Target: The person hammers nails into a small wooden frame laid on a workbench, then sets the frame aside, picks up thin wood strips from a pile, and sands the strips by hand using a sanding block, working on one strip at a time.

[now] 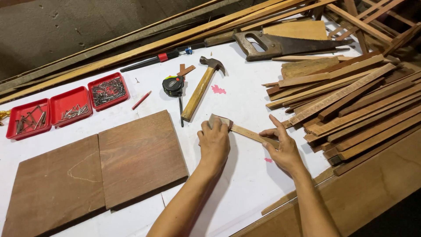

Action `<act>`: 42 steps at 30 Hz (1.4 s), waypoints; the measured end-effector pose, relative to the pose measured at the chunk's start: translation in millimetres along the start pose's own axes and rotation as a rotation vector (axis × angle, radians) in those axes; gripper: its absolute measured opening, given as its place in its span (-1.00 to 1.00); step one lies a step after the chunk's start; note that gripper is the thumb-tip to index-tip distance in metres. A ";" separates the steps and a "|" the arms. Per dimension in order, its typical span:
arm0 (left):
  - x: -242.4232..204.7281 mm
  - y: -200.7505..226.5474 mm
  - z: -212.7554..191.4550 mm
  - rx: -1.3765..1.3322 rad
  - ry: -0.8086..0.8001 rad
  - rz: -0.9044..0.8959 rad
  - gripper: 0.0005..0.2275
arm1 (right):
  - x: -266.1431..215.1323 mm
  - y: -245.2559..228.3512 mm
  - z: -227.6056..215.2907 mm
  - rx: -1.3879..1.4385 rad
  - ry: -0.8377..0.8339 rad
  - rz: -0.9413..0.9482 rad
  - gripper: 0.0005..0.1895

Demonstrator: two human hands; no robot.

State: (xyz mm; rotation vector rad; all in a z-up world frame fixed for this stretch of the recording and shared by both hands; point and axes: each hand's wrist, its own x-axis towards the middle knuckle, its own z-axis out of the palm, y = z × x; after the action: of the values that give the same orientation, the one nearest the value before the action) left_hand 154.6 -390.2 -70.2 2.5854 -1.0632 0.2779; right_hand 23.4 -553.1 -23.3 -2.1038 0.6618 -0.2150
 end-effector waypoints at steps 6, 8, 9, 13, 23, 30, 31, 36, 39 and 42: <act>-16.7 55.9 -5.0 -0.138 0.148 0.109 -0.77 | 0.9 -4.1 -1.6 0.064 -0.023 0.064 -0.04; -20.7 71.5 -7.0 -0.169 0.108 0.123 -0.76 | 4.6 9.5 -0.9 0.071 0.005 -0.005 -0.03; -23.4 79.7 -7.5 -0.197 0.068 0.136 -0.75 | 6.1 16.9 -0.5 0.081 0.031 -0.074 -0.03; -22.1 64.0 -8.5 -0.152 0.099 0.151 -0.67 | 3.5 4.4 -3.2 0.027 0.025 -0.060 -0.01; -16.6 16.0 -10.8 0.000 0.095 -0.087 -0.77 | 1.9 4.0 -5.4 0.066 -0.021 -0.011 -0.09; -23.0 93.8 -6.2 -0.169 0.064 0.108 -0.82 | 5.7 22.2 -4.6 0.106 0.029 -0.101 0.04; -23.1 91.9 -7.0 -0.170 0.063 0.109 -0.82 | 5.7 19.9 -5.3 0.105 0.029 -0.100 0.04; -21.7 64.2 -8.0 -0.061 0.102 0.062 -0.74 | 3.0 4.1 -7.0 0.131 -0.010 0.015 0.01; -17.9 34.6 -9.5 0.001 0.057 -0.028 -0.74 | 3.2 5.9 -5.6 0.141 -0.010 -0.010 -0.01; -15.7 21.6 -13.4 0.041 0.040 -0.097 -0.81 | 2.5 3.4 -5.9 0.126 -0.006 0.003 -0.02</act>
State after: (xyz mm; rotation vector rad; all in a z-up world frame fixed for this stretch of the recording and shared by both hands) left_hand 127.4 -389.4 -57.6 2.6469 -0.9241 0.3299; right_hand 22.0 -560.2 -22.8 -1.9820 0.6315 -0.2420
